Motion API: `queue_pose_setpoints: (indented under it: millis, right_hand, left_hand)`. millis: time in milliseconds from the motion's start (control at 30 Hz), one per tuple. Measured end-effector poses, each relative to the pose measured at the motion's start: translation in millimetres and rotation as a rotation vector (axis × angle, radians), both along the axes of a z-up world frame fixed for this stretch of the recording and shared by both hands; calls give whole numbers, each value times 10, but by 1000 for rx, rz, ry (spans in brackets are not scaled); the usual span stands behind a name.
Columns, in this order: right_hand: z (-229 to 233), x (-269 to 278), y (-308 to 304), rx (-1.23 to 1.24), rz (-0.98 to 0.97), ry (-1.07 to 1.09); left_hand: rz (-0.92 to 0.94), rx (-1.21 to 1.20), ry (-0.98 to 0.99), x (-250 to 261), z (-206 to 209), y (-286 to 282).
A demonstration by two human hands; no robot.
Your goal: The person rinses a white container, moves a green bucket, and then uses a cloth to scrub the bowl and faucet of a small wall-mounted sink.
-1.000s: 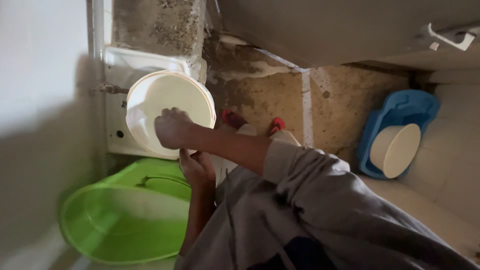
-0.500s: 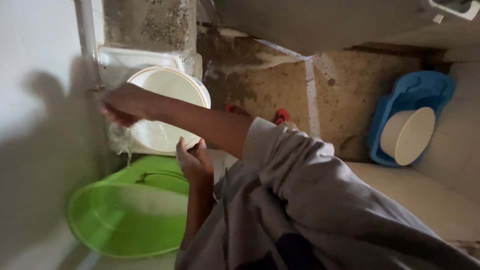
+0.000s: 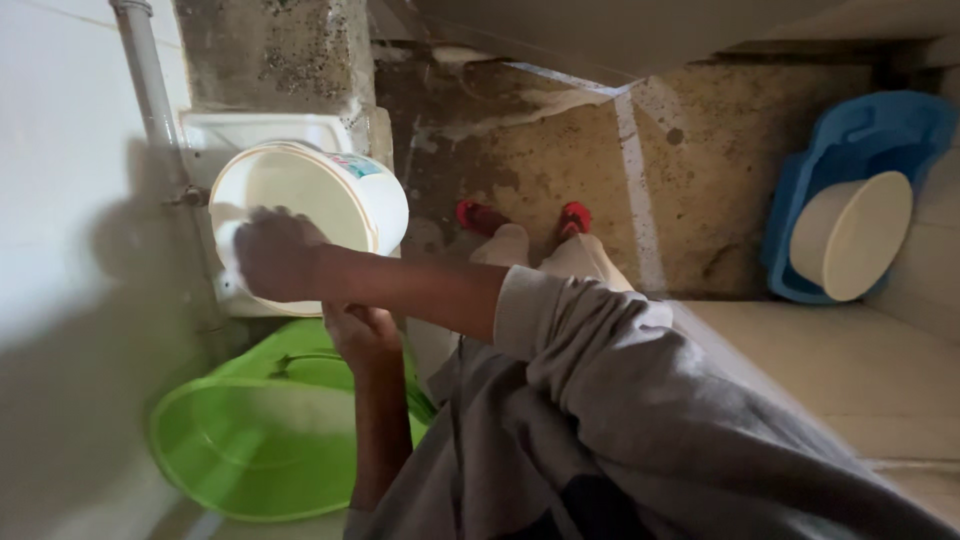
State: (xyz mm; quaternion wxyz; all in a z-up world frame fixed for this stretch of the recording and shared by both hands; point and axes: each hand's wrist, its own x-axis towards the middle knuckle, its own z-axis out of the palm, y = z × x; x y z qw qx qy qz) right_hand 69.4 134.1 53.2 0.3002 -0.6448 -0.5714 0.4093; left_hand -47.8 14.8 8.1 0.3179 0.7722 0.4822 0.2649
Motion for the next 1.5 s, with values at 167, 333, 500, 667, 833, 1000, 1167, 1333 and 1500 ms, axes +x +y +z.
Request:
queue_pose_setpoints:
  millis: [167,333,500,667,833,1000,1167,1333,1500]
  right_hand:
    - [-179,-30,-212,-162,202,-309]
    - [-435,-144,-309,-198,171,-306]
    - [-542,-221,-414,-128,153,-476]
    - [-553,-149,-454,-113,185,-414]
    - [-623,-150,-537,-30,216,-436]
    - [-630,-192,-435,-56,177,-343]
    - [-652,-108,-664,189,392,-370]
    - [-816,-60,-986,321,473,-457]
    - [-928,-45,-1058,184,456,-564]
  left_hand:
    - [175,-229,-9,-71,-116,108]
    - [-71,45,105,-90,72,134]
    - [-101,6,100,-172,-22,114]
    - [-96,54,158,-294,-169,8]
    - [-341,247,250,-308,-101,353]
    - [-530,254,232,-432,21,574]
    - [-462,244,278,-477,42,651]
    - [-392,-21,317,-434,84,549]
    - [-364,105,277,-410,-42,394]
